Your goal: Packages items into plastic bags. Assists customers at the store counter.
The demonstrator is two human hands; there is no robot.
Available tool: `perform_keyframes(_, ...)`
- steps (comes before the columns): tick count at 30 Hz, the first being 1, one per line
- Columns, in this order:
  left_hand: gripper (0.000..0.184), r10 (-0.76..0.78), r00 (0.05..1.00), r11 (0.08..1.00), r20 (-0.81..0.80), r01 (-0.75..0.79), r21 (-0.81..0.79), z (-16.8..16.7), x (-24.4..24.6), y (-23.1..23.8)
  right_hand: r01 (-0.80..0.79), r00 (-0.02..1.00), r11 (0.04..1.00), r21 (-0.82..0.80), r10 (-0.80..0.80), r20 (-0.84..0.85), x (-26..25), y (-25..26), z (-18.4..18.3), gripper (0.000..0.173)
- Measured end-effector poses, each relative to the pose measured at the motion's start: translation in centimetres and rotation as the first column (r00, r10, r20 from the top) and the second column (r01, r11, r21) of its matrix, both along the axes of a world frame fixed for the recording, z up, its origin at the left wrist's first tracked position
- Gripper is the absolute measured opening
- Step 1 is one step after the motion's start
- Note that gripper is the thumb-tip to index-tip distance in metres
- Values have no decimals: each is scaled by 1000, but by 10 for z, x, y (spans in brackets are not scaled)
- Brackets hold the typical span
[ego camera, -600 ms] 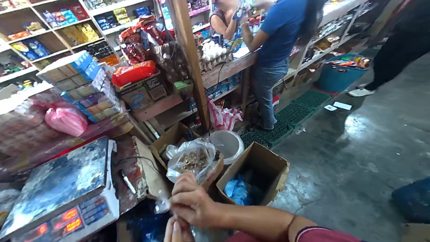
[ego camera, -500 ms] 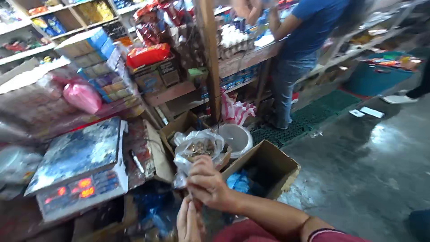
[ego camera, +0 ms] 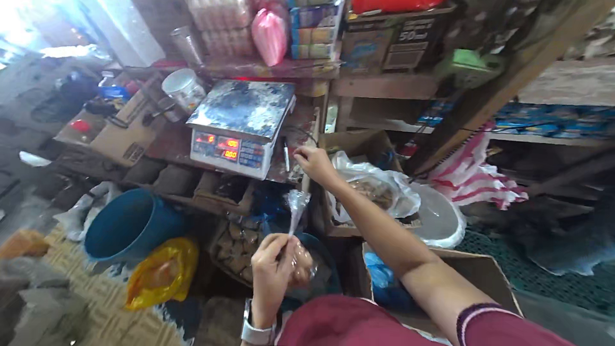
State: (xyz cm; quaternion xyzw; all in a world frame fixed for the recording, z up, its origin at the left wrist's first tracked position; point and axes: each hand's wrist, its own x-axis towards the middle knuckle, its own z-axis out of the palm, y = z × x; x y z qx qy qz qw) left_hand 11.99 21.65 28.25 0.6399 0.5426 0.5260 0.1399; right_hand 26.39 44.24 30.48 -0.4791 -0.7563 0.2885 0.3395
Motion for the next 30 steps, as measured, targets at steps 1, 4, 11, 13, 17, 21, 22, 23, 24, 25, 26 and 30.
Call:
perform_keyframes(1, 16, 73, 997, 997, -12, -72, 11, 2, -7, -2, 14, 997, 999, -30, -12, 79, -17, 14, -4, 25)
perform_keyframes(4, 18, 237, 971, 971, -15, -237, 18, 7, -28, -8, 138, 941, 985, -108, -96, 324, -53, 39, -13, 37)
perform_keyframes(11, 21, 292, 942, 956, 168, -280, -91, 18, -59, 1, 220, 873, 968, -118, -141, 468, -54, 47, -10, 54)
perform_keyframes(13, 19, 248, 962, 969, 111, -244, -46, 36, -66, 22, 229, 895, 968, -98, -170, 413, -43, 40, -2, 54)
perform_keyframes(17, 22, 221, 971, 975, -92, -223, -8, 96, -93, 100, 232, 957, 972, -20, -225, 184, -10, 7, -1, 31)
perform_keyframes(21, 30, 232, 938, 964, 256, -187, -188, 132, -116, 225, 268, 963, 963, 20, -268, 40, 25, -37, -13, 32)
perform_keyframes(22, 30, 228, 902, 963, 367, -152, -224, 130, -121, 254, 280, 959, 960, 25, -281, 26, 35, -49, -18, 32)
perform_keyframes(23, 30, 236, 871, 959, 432, -135, -251, 125, -126, 279, 296, 955, 955, 27, -296, 21, 45, -62, -22, 32)
perform_keyframes(24, 32, 252, 857, 951, 449, -133, -280, 119, -132, 300, 318, 948, 948, 34, -318, 16, 54, -73, -26, 31)
perform_keyframes(25, 33, 272, 864, 939, 425, -142, -312, 112, -137, 318, 345, 939, 938, 43, -345, 8, 63, -83, -30, 30)
perform_keyframes(26, 35, 285, 882, 928, 374, -155, -339, 102, -143, 334, 371, 928, 927, 53, -371, -4, 72, -94, -36, 30)
perform_keyframes(30, 47, 434, 901, 837, 7, -400, -375, 94, -149, 349, 460, 888, 883, 92, -460, -23, 103, -133, -54, 28)
